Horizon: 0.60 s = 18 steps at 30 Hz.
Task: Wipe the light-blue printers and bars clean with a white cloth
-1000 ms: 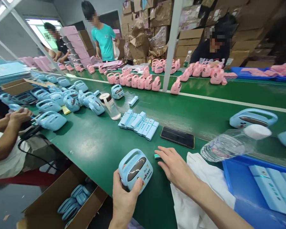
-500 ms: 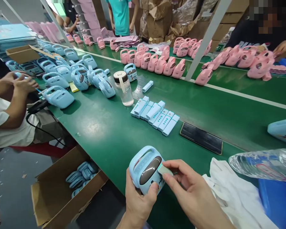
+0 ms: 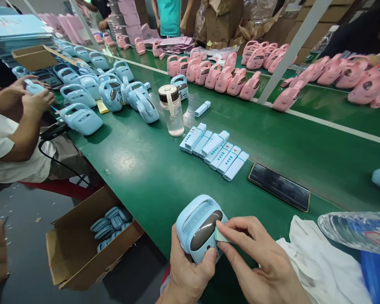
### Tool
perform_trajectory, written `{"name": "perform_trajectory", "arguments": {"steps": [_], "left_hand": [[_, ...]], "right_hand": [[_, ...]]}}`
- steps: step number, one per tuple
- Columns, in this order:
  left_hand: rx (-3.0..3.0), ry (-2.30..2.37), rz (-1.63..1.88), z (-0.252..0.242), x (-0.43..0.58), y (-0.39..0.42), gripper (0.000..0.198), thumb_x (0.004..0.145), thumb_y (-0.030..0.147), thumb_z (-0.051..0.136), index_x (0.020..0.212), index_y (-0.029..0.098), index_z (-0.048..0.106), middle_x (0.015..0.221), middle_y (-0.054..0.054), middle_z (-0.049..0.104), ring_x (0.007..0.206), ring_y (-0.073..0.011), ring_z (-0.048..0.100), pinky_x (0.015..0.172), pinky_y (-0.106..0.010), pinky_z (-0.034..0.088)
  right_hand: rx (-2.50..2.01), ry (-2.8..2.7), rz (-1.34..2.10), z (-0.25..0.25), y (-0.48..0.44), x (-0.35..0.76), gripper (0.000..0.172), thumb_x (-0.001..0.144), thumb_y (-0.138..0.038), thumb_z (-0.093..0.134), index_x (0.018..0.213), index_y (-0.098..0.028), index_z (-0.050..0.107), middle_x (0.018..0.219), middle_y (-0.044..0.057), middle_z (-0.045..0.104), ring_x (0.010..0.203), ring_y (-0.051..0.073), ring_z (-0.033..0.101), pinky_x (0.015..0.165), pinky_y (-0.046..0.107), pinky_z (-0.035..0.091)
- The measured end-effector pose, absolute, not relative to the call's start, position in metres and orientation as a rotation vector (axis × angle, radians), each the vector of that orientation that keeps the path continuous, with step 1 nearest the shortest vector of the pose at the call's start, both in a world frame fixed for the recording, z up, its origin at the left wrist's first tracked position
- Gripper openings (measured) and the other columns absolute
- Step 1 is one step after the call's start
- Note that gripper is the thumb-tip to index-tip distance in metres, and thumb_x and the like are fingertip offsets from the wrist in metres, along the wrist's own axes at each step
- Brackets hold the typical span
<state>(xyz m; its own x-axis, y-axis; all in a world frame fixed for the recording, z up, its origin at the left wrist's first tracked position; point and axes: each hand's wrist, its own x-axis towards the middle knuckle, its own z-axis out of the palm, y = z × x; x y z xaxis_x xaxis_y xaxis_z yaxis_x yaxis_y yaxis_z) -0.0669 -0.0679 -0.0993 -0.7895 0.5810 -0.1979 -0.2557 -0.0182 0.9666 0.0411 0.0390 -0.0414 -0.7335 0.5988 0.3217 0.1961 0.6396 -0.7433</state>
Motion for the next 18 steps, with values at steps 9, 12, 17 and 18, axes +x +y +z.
{"name": "perform_trajectory", "arguments": {"steps": [9, 12, 17, 18], "left_hand": [[0.34, 1.529, 1.869, -0.079, -0.084, -0.064, 0.071, 0.076, 0.051, 0.087, 0.132, 0.022, 0.054, 0.12, -0.009, 0.078, 0.105, -0.0277, 0.077, 0.092, -0.037, 0.063], [0.35, 1.515, 1.875, -0.078, -0.086, -0.064, 0.068, 0.076, 0.05, 0.088, 0.131, 0.022, 0.056, 0.119, -0.008, 0.078, 0.104, -0.0265, 0.077, 0.09, -0.036, 0.064], [0.378, 1.498, 1.88, -0.078, -0.088, -0.064, 0.065, 0.077, 0.049, 0.087, 0.13, 0.023, 0.058, 0.119, -0.007, 0.078, 0.104, -0.0268, 0.077, 0.09, -0.035, 0.064], [0.378, 1.496, 1.882, -0.078, -0.089, -0.064, 0.066, 0.077, 0.049, 0.088, 0.13, 0.023, 0.059, 0.119, -0.008, 0.078, 0.104, -0.0274, 0.077, 0.09, -0.036, 0.064]], "right_hand": [[-0.459, -2.291, 1.017, -0.039, 0.053, 0.033, 0.048, 0.099, 0.002, 0.06, 0.139, -0.024, 0.066, 0.113, 0.007, 0.063, 0.103, 0.018, 0.06, 0.081, 0.032, 0.057], [-0.425, -2.304, 1.039, -0.038, 0.056, 0.033, 0.047, 0.1, 0.003, 0.058, 0.139, -0.023, 0.066, 0.113, 0.008, 0.062, 0.103, 0.019, 0.06, 0.08, 0.032, 0.056], [-0.394, -2.352, 1.019, -0.036, 0.064, 0.034, 0.048, 0.101, 0.001, 0.058, 0.139, -0.027, 0.065, 0.113, 0.007, 0.063, 0.103, 0.019, 0.06, 0.078, 0.033, 0.057], [-0.398, -2.359, 1.008, -0.036, 0.065, 0.034, 0.047, 0.101, 0.0, 0.059, 0.138, -0.027, 0.066, 0.113, 0.007, 0.063, 0.102, 0.019, 0.061, 0.078, 0.032, 0.058]]}}
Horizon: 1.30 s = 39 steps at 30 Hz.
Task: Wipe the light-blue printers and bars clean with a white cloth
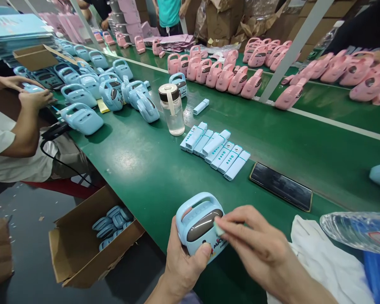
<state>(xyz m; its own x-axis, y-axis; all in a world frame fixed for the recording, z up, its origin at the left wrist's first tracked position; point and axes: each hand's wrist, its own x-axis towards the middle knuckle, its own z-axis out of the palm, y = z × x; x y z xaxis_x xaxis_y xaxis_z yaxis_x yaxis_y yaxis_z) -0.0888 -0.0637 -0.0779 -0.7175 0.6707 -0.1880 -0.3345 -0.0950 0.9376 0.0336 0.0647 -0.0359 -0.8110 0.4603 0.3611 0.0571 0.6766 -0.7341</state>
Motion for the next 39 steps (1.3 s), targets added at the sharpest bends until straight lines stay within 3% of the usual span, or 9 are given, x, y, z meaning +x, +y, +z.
{"name": "perform_trajectory", "arguments": {"steps": [10, 14, 18, 21, 23, 28, 33, 39], "left_hand": [[0.478, 1.463, 1.765, -0.087, -0.103, -0.069, 0.071, 0.079, 0.049, 0.085, 0.137, 0.022, 0.054, 0.123, -0.011, 0.076, 0.109, -0.0317, 0.075, 0.093, -0.041, 0.063], [0.32, 1.433, 1.728, -0.08, -0.103, -0.067, 0.077, 0.075, 0.058, 0.085, 0.135, 0.022, 0.055, 0.124, -0.013, 0.074, 0.112, -0.0368, 0.074, 0.091, -0.045, 0.064], [0.342, 1.416, 1.725, -0.078, -0.105, -0.066, 0.076, 0.075, 0.056, 0.086, 0.136, 0.022, 0.055, 0.126, -0.013, 0.074, 0.111, -0.0365, 0.074, 0.093, -0.045, 0.064], [0.338, 1.401, 1.723, -0.079, -0.108, -0.067, 0.075, 0.076, 0.054, 0.086, 0.136, 0.021, 0.055, 0.126, -0.013, 0.075, 0.11, -0.0364, 0.075, 0.092, -0.043, 0.064], [0.35, 1.393, 1.712, -0.08, -0.112, -0.067, 0.074, 0.078, 0.053, 0.085, 0.137, 0.021, 0.054, 0.125, -0.012, 0.075, 0.11, -0.0363, 0.075, 0.09, -0.042, 0.064], [0.544, 1.4, 1.645, -0.082, -0.12, -0.069, 0.066, 0.085, 0.047, 0.081, 0.139, 0.022, 0.053, 0.123, -0.009, 0.076, 0.109, -0.0301, 0.074, 0.093, -0.037, 0.061], [0.512, 1.356, 1.677, -0.079, -0.121, -0.068, 0.063, 0.085, 0.044, 0.082, 0.138, 0.023, 0.054, 0.125, -0.009, 0.075, 0.106, -0.0278, 0.074, 0.091, -0.035, 0.062], [0.588, 1.322, 1.598, -0.081, -0.126, -0.07, 0.062, 0.089, 0.044, 0.08, 0.141, 0.025, 0.05, 0.127, -0.007, 0.073, 0.11, -0.0255, 0.071, 0.095, -0.032, 0.059]], "right_hand": [[-0.301, -2.433, 0.934, -0.033, 0.077, 0.031, 0.043, 0.101, -0.003, 0.061, 0.135, -0.028, 0.066, 0.114, 0.007, 0.068, 0.099, 0.022, 0.059, 0.081, 0.039, 0.056], [-0.586, -2.419, 1.02, -0.03, 0.083, 0.038, 0.032, 0.104, -0.016, 0.063, 0.127, -0.035, 0.071, 0.117, 0.004, 0.066, 0.099, 0.02, 0.064, 0.074, 0.032, 0.058], [-0.684, -2.353, 1.145, -0.037, 0.069, 0.043, 0.033, 0.103, -0.02, 0.064, 0.132, -0.037, 0.068, 0.126, 0.007, 0.059, 0.109, 0.021, 0.064, 0.067, 0.024, 0.06], [-0.689, -2.358, 1.083, -0.042, 0.062, 0.043, 0.035, 0.103, -0.021, 0.066, 0.133, -0.037, 0.068, 0.124, 0.008, 0.056, 0.104, 0.02, 0.064, 0.056, 0.021, 0.055], [-0.652, -2.387, 1.046, -0.042, 0.063, 0.042, 0.035, 0.104, -0.018, 0.064, 0.134, -0.036, 0.067, 0.121, 0.007, 0.056, 0.1, 0.018, 0.064, 0.06, 0.021, 0.056], [-0.369, -2.491, 0.983, -0.034, 0.068, 0.031, 0.041, 0.105, -0.008, 0.058, 0.142, -0.025, 0.06, 0.125, 0.009, 0.06, 0.107, 0.017, 0.063, 0.089, 0.026, 0.057], [-0.271, -2.521, 1.025, -0.03, 0.078, 0.029, 0.036, 0.105, -0.006, 0.057, 0.136, -0.023, 0.063, 0.124, 0.007, 0.062, 0.107, 0.015, 0.062, 0.09, 0.023, 0.055], [-0.194, -2.542, 1.082, -0.028, 0.078, 0.031, 0.041, 0.104, -0.003, 0.055, 0.139, -0.023, 0.061, 0.125, 0.008, 0.063, 0.106, 0.017, 0.063, 0.091, 0.026, 0.056]]}}
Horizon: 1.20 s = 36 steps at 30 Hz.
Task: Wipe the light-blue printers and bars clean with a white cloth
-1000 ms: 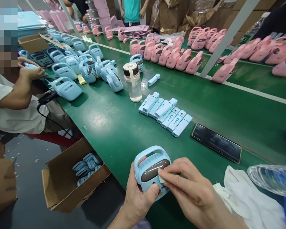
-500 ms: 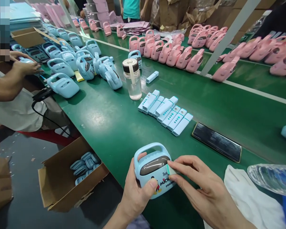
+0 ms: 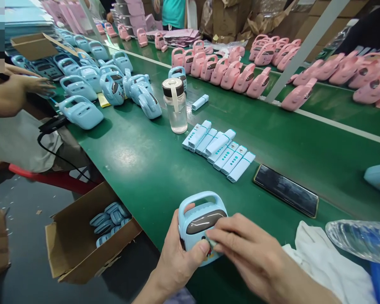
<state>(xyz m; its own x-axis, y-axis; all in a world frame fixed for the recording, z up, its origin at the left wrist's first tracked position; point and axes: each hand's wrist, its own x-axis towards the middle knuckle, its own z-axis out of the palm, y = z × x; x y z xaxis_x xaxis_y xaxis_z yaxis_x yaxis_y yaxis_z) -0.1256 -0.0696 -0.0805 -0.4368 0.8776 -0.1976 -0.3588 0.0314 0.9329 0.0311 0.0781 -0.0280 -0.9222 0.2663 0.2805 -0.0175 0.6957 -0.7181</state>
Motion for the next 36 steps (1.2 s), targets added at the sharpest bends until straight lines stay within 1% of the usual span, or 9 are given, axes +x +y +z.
{"name": "perform_trajectory", "arguments": {"steps": [6, 11, 18, 22, 24, 27, 30, 33, 36], "left_hand": [[0.618, 1.287, 1.581, -0.083, -0.13, -0.069, 0.06, 0.091, 0.043, 0.08, 0.141, 0.027, 0.049, 0.13, -0.007, 0.071, 0.112, -0.0241, 0.07, 0.095, -0.031, 0.058], [0.606, 1.235, 1.588, -0.082, -0.13, -0.069, 0.057, 0.092, 0.042, 0.079, 0.14, 0.029, 0.05, 0.128, -0.005, 0.07, 0.111, -0.0231, 0.069, 0.094, -0.03, 0.058], [0.645, 1.359, 1.552, -0.085, -0.131, -0.07, 0.062, 0.091, 0.047, 0.078, 0.141, 0.028, 0.049, 0.13, -0.006, 0.07, 0.112, -0.0234, 0.069, 0.094, -0.03, 0.058], [0.559, 1.392, 1.59, -0.084, -0.123, -0.071, 0.067, 0.086, 0.049, 0.082, 0.14, 0.025, 0.05, 0.129, -0.008, 0.072, 0.112, -0.0271, 0.071, 0.094, -0.033, 0.061], [0.505, 1.352, 1.617, -0.084, -0.118, -0.071, 0.069, 0.085, 0.05, 0.082, 0.14, 0.024, 0.05, 0.13, -0.01, 0.072, 0.116, -0.0304, 0.071, 0.096, -0.037, 0.062], [0.519, 1.342, 1.629, -0.087, -0.115, -0.072, 0.067, 0.087, 0.047, 0.081, 0.142, 0.025, 0.048, 0.131, -0.011, 0.072, 0.116, -0.0301, 0.072, 0.096, -0.036, 0.063], [0.538, 1.35, 1.614, -0.087, -0.115, -0.073, 0.066, 0.088, 0.046, 0.081, 0.141, 0.026, 0.048, 0.129, -0.01, 0.072, 0.113, -0.0289, 0.073, 0.094, -0.036, 0.064], [0.465, 1.383, 1.598, -0.084, -0.113, -0.072, 0.071, 0.085, 0.051, 0.082, 0.142, 0.025, 0.048, 0.131, -0.011, 0.071, 0.115, -0.0305, 0.072, 0.093, -0.036, 0.064], [0.407, 1.427, 1.649, -0.079, -0.107, -0.07, 0.071, 0.081, 0.053, 0.085, 0.137, 0.024, 0.053, 0.125, -0.01, 0.073, 0.11, -0.0301, 0.073, 0.089, -0.035, 0.064]], "right_hand": [[-0.206, -2.526, 1.119, -0.024, 0.081, 0.025, 0.036, 0.104, -0.004, 0.055, 0.134, -0.021, 0.064, 0.124, 0.009, 0.063, 0.107, 0.017, 0.064, 0.091, 0.026, 0.056], [-0.207, -2.514, 1.126, -0.023, 0.083, 0.023, 0.038, 0.104, -0.003, 0.055, 0.135, -0.023, 0.063, 0.123, 0.007, 0.064, 0.107, 0.016, 0.064, 0.09, 0.025, 0.055], [-0.222, -2.537, 1.093, -0.024, 0.079, 0.022, 0.033, 0.106, -0.008, 0.054, 0.134, -0.024, 0.061, 0.122, 0.008, 0.063, 0.104, 0.017, 0.064, 0.087, 0.029, 0.056], [-0.554, -2.496, 0.982, -0.034, 0.076, 0.037, 0.025, 0.109, -0.025, 0.055, 0.134, -0.028, 0.059, 0.117, 0.006, 0.065, 0.101, 0.017, 0.067, 0.085, 0.027, 0.058], [-0.782, -2.397, 0.979, -0.038, 0.072, 0.046, 0.026, 0.11, -0.032, 0.055, 0.135, -0.032, 0.058, 0.107, 0.001, 0.07, 0.09, 0.014, 0.071, 0.075, 0.02, 0.06], [-0.835, -2.322, 1.003, -0.04, 0.063, 0.051, 0.021, 0.111, -0.03, 0.052, 0.129, -0.033, 0.061, 0.104, 0.0, 0.07, 0.082, 0.012, 0.071, 0.071, 0.017, 0.06], [-0.771, -2.336, 0.985, -0.042, 0.056, 0.049, 0.019, 0.11, -0.024, 0.052, 0.123, -0.031, 0.065, 0.113, 0.004, 0.063, 0.091, 0.014, 0.068, 0.075, 0.021, 0.059], [-0.775, -2.351, 0.914, -0.044, 0.053, 0.049, 0.026, 0.109, -0.025, 0.056, 0.134, -0.029, 0.064, 0.11, 0.005, 0.061, 0.086, 0.013, 0.065, 0.066, 0.02, 0.056], [-0.765, -2.399, 0.828, -0.046, 0.053, 0.051, 0.037, 0.109, -0.023, 0.055, 0.146, -0.028, 0.059, 0.117, 0.006, 0.059, 0.089, 0.013, 0.063, 0.063, 0.021, 0.054]]}}
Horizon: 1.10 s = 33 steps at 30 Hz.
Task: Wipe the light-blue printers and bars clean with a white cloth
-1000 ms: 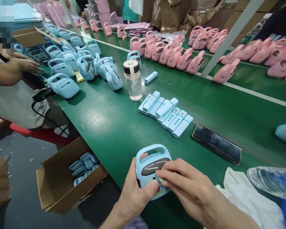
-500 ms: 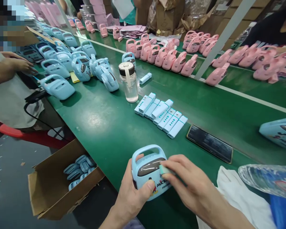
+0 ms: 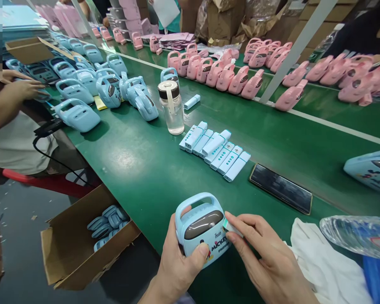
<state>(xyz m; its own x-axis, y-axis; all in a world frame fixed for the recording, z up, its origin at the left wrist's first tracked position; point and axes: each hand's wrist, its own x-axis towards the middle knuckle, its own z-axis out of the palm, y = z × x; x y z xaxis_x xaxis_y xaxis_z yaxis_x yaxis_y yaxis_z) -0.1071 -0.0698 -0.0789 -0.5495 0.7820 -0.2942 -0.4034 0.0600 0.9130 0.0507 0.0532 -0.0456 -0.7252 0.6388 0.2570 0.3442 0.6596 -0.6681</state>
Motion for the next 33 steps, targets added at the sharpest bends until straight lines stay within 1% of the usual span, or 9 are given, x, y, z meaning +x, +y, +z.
{"name": "perform_trajectory", "arguments": {"steps": [3, 7, 12, 15, 21, 24, 26, 29, 33], "left_hand": [[0.381, 1.434, 1.722, -0.076, -0.101, -0.068, 0.069, 0.078, 0.053, 0.087, 0.133, 0.024, 0.057, 0.119, -0.008, 0.075, 0.105, -0.028, 0.075, 0.085, -0.033, 0.063], [0.44, 1.486, 1.766, -0.079, -0.093, -0.068, 0.068, 0.078, 0.053, 0.087, 0.132, 0.025, 0.057, 0.117, -0.006, 0.077, 0.102, -0.0252, 0.076, 0.086, -0.032, 0.062], [0.434, 1.494, 1.814, -0.08, -0.082, -0.068, 0.068, 0.08, 0.053, 0.084, 0.133, 0.025, 0.052, 0.12, -0.006, 0.078, 0.102, -0.0241, 0.077, 0.088, -0.032, 0.061], [0.419, 1.566, 1.788, -0.081, -0.077, -0.068, 0.071, 0.08, 0.05, 0.084, 0.136, 0.023, 0.049, 0.123, -0.008, 0.077, 0.101, -0.0241, 0.077, 0.087, -0.032, 0.062], [0.433, 1.628, 1.795, -0.093, -0.068, -0.072, 0.075, 0.08, 0.057, 0.082, 0.136, 0.021, 0.047, 0.126, -0.014, 0.075, 0.109, -0.032, 0.076, 0.094, -0.042, 0.061], [0.469, 1.679, 1.782, -0.094, -0.067, -0.073, 0.073, 0.08, 0.058, 0.081, 0.133, 0.021, 0.049, 0.123, -0.014, 0.075, 0.107, -0.0313, 0.076, 0.094, -0.043, 0.061], [0.421, 1.703, 1.754, -0.091, -0.069, -0.073, 0.076, 0.079, 0.06, 0.081, 0.136, 0.021, 0.048, 0.127, -0.014, 0.073, 0.109, -0.0319, 0.075, 0.093, -0.043, 0.062], [0.298, 1.718, 1.699, -0.084, -0.071, -0.073, 0.083, 0.076, 0.062, 0.083, 0.14, 0.024, 0.048, 0.135, -0.014, 0.067, 0.114, -0.0335, 0.073, 0.09, -0.042, 0.064], [0.193, 1.614, 1.749, -0.081, -0.069, -0.073, 0.083, 0.074, 0.061, 0.086, 0.139, 0.026, 0.048, 0.131, -0.011, 0.069, 0.113, -0.0319, 0.073, 0.088, -0.039, 0.065]], "right_hand": [[-0.736, -2.394, 0.801, -0.045, 0.053, 0.051, 0.038, 0.109, -0.018, 0.055, 0.146, -0.026, 0.059, 0.121, 0.007, 0.061, 0.102, 0.015, 0.062, 0.076, 0.022, 0.056], [-0.652, -2.285, 0.775, -0.045, 0.046, 0.045, 0.027, 0.102, -0.012, 0.066, 0.128, -0.019, 0.064, 0.112, 0.006, 0.068, 0.104, 0.018, 0.061, 0.088, 0.029, 0.054], [-0.504, -2.195, 0.878, -0.045, 0.036, 0.036, 0.037, 0.096, 0.004, 0.065, 0.127, -0.014, 0.067, 0.11, 0.011, 0.069, 0.097, 0.02, 0.062, 0.081, 0.035, 0.056], [-0.659, -2.142, 0.858, -0.044, 0.034, 0.034, 0.032, 0.096, 0.001, 0.067, 0.121, -0.018, 0.071, 0.104, 0.008, 0.07, 0.091, 0.019, 0.064, 0.077, 0.033, 0.057], [-0.635, -2.193, 0.791, -0.037, 0.031, 0.034, 0.032, 0.096, 0.0, 0.066, 0.12, -0.02, 0.07, 0.103, 0.007, 0.071, 0.092, 0.019, 0.066, 0.078, 0.032, 0.059], [-0.562, -2.209, 0.845, -0.038, 0.036, 0.034, 0.034, 0.096, 0.001, 0.063, 0.123, -0.019, 0.069, 0.102, 0.007, 0.07, 0.092, 0.019, 0.066, 0.078, 0.032, 0.059], [-0.593, -2.232, 0.786, -0.042, 0.045, 0.036, 0.029, 0.098, -0.004, 0.065, 0.121, -0.019, 0.071, 0.103, 0.007, 0.071, 0.094, 0.02, 0.067, 0.081, 0.033, 0.059], [-1.039, -2.125, 0.805, -0.047, 0.06, 0.042, 0.007, 0.101, -0.029, 0.071, 0.106, -0.026, 0.075, 0.1, 0.003, 0.075, 0.088, 0.019, 0.07, 0.076, 0.031, 0.059], [-1.341, -1.918, 1.017, -0.043, 0.061, 0.049, 0.023, 0.098, -0.053, 0.071, 0.112, -0.035, 0.075, 0.101, -0.003, 0.078, 0.084, 0.015, 0.074, 0.061, 0.019, 0.059]]}}
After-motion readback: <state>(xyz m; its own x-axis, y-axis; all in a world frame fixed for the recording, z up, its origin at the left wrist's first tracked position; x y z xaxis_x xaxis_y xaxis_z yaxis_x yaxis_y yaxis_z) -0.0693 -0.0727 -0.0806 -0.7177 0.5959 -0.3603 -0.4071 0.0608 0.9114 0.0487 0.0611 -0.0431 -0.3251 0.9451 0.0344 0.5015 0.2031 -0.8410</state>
